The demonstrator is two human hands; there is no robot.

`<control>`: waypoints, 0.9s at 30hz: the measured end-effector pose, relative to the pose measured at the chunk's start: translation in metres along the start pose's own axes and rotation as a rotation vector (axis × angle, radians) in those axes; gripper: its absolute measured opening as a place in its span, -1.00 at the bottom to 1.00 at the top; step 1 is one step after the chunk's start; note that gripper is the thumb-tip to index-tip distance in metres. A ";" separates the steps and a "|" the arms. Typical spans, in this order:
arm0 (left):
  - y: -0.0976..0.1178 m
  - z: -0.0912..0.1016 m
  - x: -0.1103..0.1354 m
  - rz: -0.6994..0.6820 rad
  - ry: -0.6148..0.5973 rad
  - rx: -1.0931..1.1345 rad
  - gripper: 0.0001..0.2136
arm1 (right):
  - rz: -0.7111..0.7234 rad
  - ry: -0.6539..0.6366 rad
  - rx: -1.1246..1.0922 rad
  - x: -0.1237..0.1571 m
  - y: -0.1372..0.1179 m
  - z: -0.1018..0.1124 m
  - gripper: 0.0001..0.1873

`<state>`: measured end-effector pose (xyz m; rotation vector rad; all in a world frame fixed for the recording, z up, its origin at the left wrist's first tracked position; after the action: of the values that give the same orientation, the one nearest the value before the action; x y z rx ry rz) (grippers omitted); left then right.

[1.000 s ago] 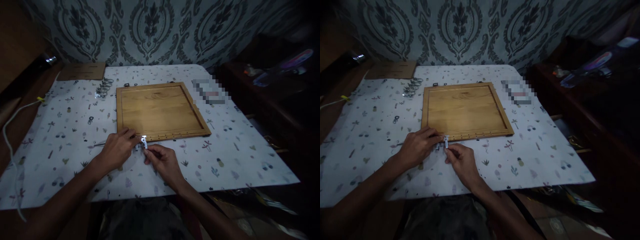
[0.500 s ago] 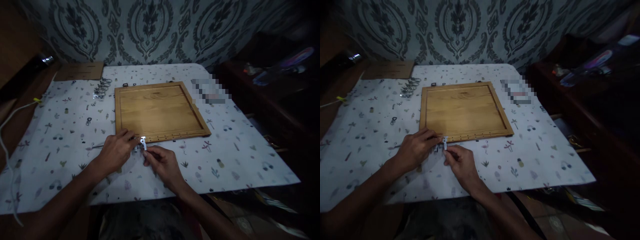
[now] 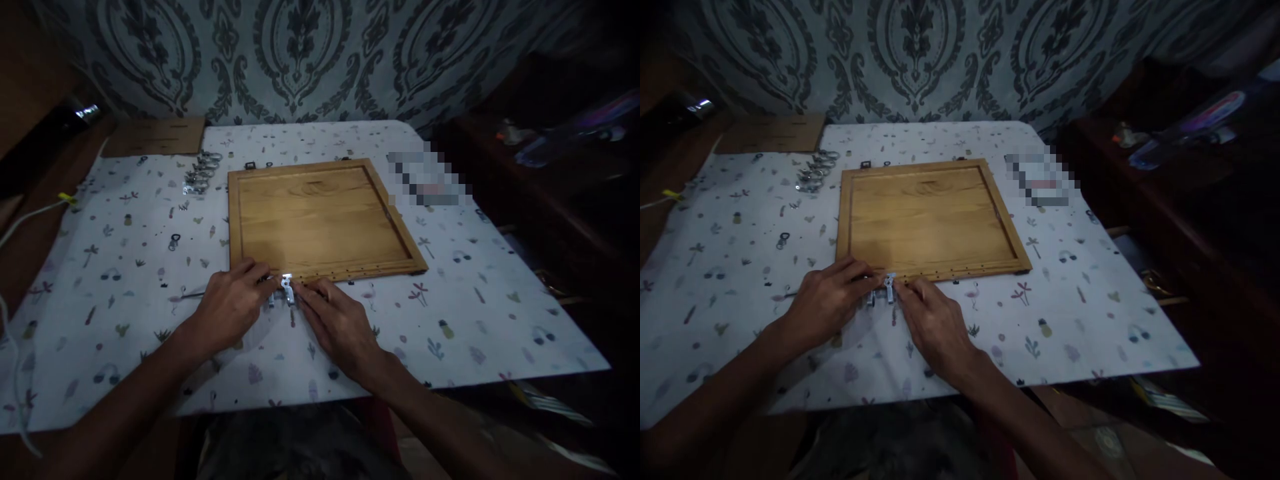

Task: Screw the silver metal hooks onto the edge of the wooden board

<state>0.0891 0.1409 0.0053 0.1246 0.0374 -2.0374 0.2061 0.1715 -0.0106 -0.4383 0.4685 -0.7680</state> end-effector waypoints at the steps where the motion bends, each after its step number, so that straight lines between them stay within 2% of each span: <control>1: 0.000 0.000 0.000 0.002 0.003 0.000 -0.60 | 0.020 -0.002 0.049 0.001 -0.001 -0.002 -0.64; 8: 0.000 0.001 0.000 0.004 0.001 -0.017 -0.58 | 0.117 -0.017 0.218 0.006 -0.009 -0.009 -0.56; 15: 0.003 0.007 0.001 -0.016 0.052 -0.033 -0.63 | 0.214 0.072 0.312 0.012 -0.020 -0.008 -0.55; 27: 0.005 0.014 0.001 -0.039 0.102 -0.046 -0.61 | 0.211 0.032 0.347 0.010 -0.022 -0.012 -0.52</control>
<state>0.0922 0.1370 0.0190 0.1999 0.1517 -2.0661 0.1937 0.1474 -0.0114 -0.0514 0.3940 -0.6367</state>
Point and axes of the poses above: each hand's wrist, its own x-axis away from the middle knuckle, its own z-axis out of the back of the hand, y = z × x, the point moved 10 cm from there along -x, towards the middle knuckle, and after that the axes turned 13 degrees about -z, right-handed, at the moved point
